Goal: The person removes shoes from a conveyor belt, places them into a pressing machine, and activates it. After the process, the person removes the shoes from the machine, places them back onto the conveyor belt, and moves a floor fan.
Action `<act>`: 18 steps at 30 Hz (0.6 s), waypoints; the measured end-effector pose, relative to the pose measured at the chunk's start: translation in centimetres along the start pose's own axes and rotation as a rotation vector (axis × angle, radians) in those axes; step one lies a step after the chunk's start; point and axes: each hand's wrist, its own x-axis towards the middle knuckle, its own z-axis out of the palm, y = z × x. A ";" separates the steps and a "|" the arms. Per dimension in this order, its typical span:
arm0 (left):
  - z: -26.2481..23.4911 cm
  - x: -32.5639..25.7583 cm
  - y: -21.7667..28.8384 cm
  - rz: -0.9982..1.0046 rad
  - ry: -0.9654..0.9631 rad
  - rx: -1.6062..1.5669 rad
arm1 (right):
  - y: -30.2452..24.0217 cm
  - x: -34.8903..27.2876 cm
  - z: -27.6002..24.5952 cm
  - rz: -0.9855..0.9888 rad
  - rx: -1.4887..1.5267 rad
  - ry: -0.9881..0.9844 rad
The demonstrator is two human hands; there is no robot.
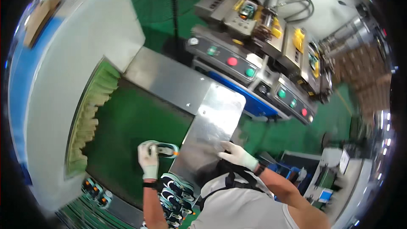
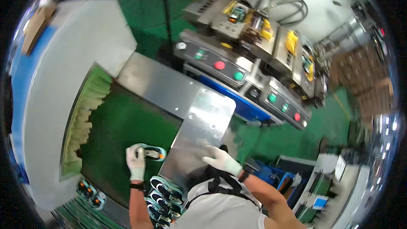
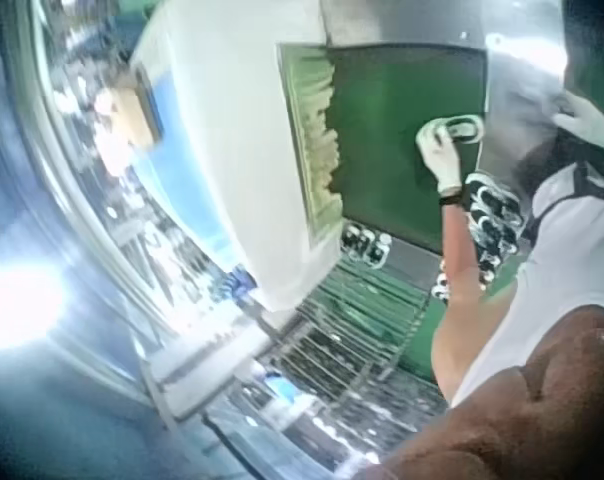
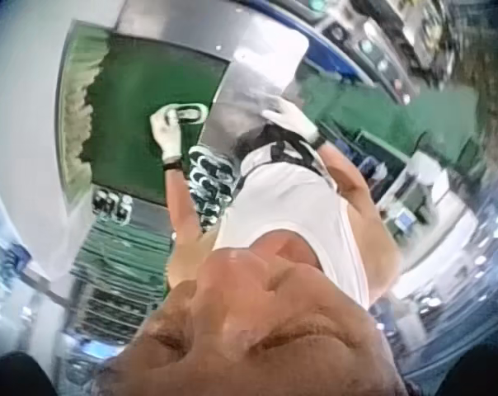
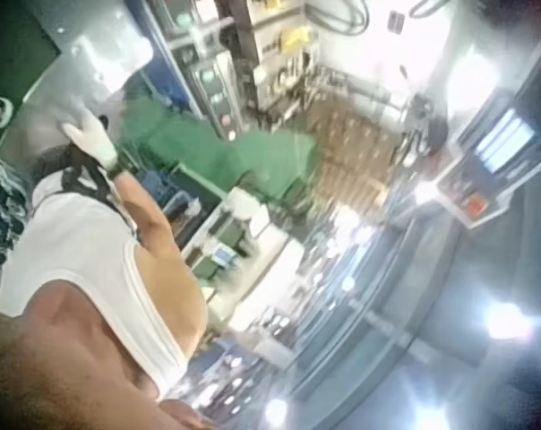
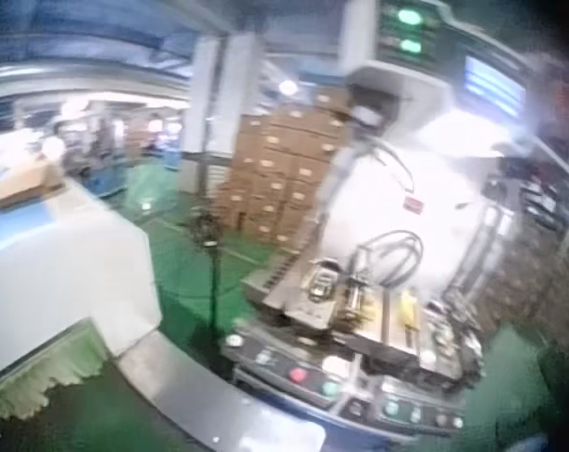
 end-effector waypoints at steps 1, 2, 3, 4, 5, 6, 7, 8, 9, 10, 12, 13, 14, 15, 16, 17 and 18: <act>2.5 0.3 4.1 0.067 -0.069 0.016 | -1.2 0.3 -0.5 -0.128 -0.069 0.010; 5.4 0.6 7.9 0.153 -0.145 -0.003 | -2.3 0.4 -1.0 -0.167 -0.065 0.036; 8.0 0.9 11.5 0.243 -0.216 -0.021 | -1.5 1.0 -1.1 -0.300 -0.237 0.132; 10.4 1.1 15.4 0.319 -0.284 -0.070 | -2.0 1.3 -2.1 -0.310 -0.301 0.122; 12.4 1.2 19.2 0.391 -0.349 -0.118 | -2.3 1.1 -3.8 -0.318 -0.369 0.108; 14.4 1.3 22.4 0.492 -0.371 -0.141 | -1.3 0.9 -5.1 -0.334 -0.247 0.220; 16.3 1.4 25.5 0.592 -0.397 -0.168 | -0.1 0.4 -6.7 -0.351 -0.125 0.334; 17.6 1.7 28.9 0.632 -0.470 -0.080 | 0.5 -0.7 -9.4 -0.343 -0.032 0.389; 19.2 2.2 31.8 0.682 -0.485 -0.084 | -0.8 -3.0 -13.0 -0.158 0.032 0.329; 21.0 2.5 34.8 0.796 -0.511 -0.127 | 0.3 -4.3 -15.5 -0.148 0.103 0.371; 23.9 2.4 40.6 0.733 -0.703 -0.321 | 4.0 -6.5 -20.0 -0.083 0.277 0.403; 24.7 3.1 44.0 1.014 -0.592 -0.254 | 5.4 -7.5 -22.4 -0.267 0.569 0.316; 26.1 3.2 47.2 0.999 -0.566 -0.328 | 6.8 -9.6 -24.2 -0.238 0.738 0.344; 27.3 3.3 49.4 0.973 -0.540 -0.394 | 6.9 -11.7 -25.6 -0.208 0.912 0.355; 29.3 3.8 50.8 0.931 -0.530 -0.434 | 8.3 -12.8 -26.9 -0.271 1.018 0.406; 31.3 4.5 52.5 0.941 -0.529 -0.476 | 9.7 -13.9 -27.8 -0.332 1.125 0.457; 33.4 4.8 54.8 0.792 -0.648 -0.575 | 11.0 -15.4 -29.3 -0.313 1.179 0.466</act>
